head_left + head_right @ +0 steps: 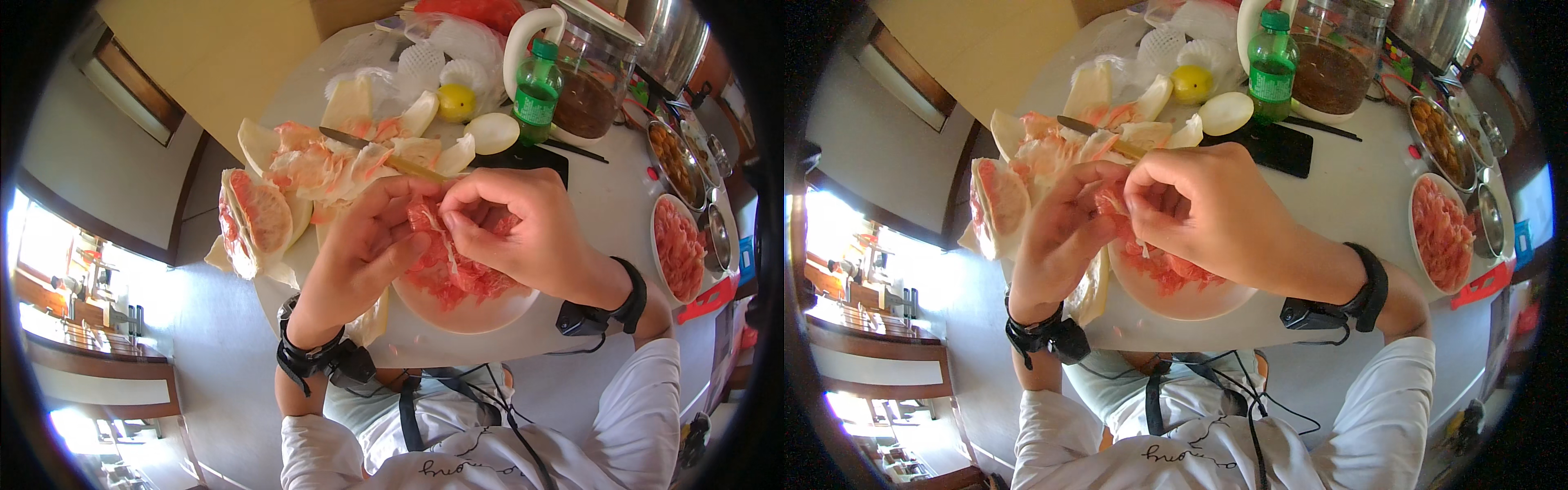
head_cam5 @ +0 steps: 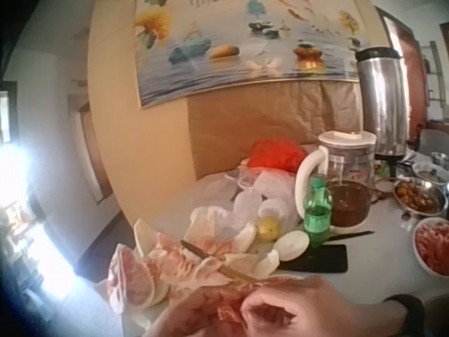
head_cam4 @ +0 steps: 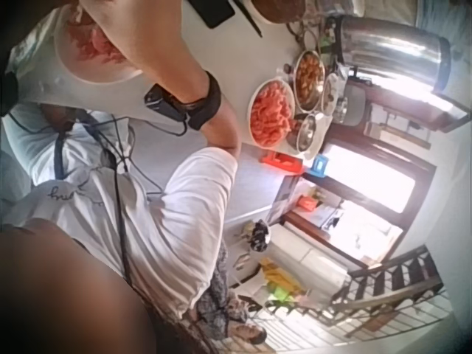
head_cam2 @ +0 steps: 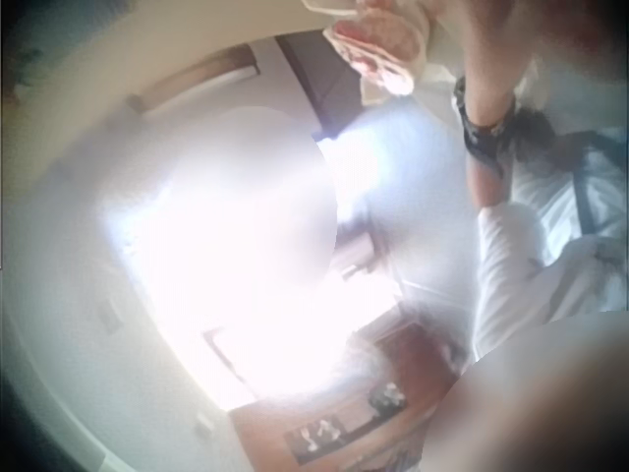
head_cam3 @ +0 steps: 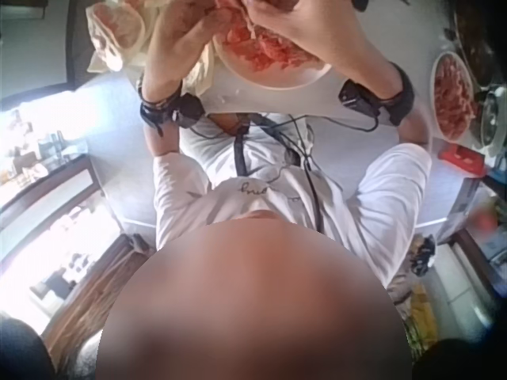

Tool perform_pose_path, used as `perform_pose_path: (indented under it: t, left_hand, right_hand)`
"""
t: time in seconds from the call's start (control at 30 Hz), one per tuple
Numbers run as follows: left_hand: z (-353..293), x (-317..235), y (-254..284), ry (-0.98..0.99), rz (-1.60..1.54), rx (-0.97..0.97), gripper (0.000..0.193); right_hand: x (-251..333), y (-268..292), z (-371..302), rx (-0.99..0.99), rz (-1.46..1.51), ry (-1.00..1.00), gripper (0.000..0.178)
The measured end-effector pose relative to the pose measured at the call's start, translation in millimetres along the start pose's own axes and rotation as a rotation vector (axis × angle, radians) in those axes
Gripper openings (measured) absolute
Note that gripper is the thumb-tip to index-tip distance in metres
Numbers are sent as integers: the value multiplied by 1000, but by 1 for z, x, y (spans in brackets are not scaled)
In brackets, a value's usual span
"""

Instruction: The person peels a grapefruit by hand, removing the outer rind and separating the inner segments. They place the peeled segments into a white bowl on the table.

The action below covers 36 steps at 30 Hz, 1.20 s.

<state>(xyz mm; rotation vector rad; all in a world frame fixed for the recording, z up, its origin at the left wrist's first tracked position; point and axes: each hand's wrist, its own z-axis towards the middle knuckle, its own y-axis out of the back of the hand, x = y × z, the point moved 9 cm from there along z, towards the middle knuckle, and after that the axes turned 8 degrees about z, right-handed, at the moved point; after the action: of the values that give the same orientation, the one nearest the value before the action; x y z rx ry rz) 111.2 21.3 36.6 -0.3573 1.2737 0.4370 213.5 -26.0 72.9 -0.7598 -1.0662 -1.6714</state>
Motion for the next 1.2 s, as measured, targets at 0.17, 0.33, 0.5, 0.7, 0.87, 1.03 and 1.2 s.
perform_pose_path:
  t: [0.17,0.33,0.5,0.7,0.87,1.03,1.2]
  left_hand:
    - [1,1,-1,-13,-9,-3,38]
    - [0,5,2,48,-19,-75,41]
    - [0,10,3,91,18,-110,40]
    - [1,12,3,122,71,-113,39]
    - [1,12,2,136,110,-61,37]
    - [-1,-2,5,-40,29,-64,41]
    - [-1,-1,4,-62,-3,-81,40]
  right_hand:
    - [3,1,3,45,-26,53,13]
    - [-8,1,6,77,27,-8,14]
    - [-22,-2,5,88,123,-151,14]
    - [-24,-6,3,66,101,-159,12]
    - [-23,-4,2,6,67,-158,10]
    - [-21,0,1,-65,351,-154,11]
    - [-16,-1,4,-7,280,-113,15]
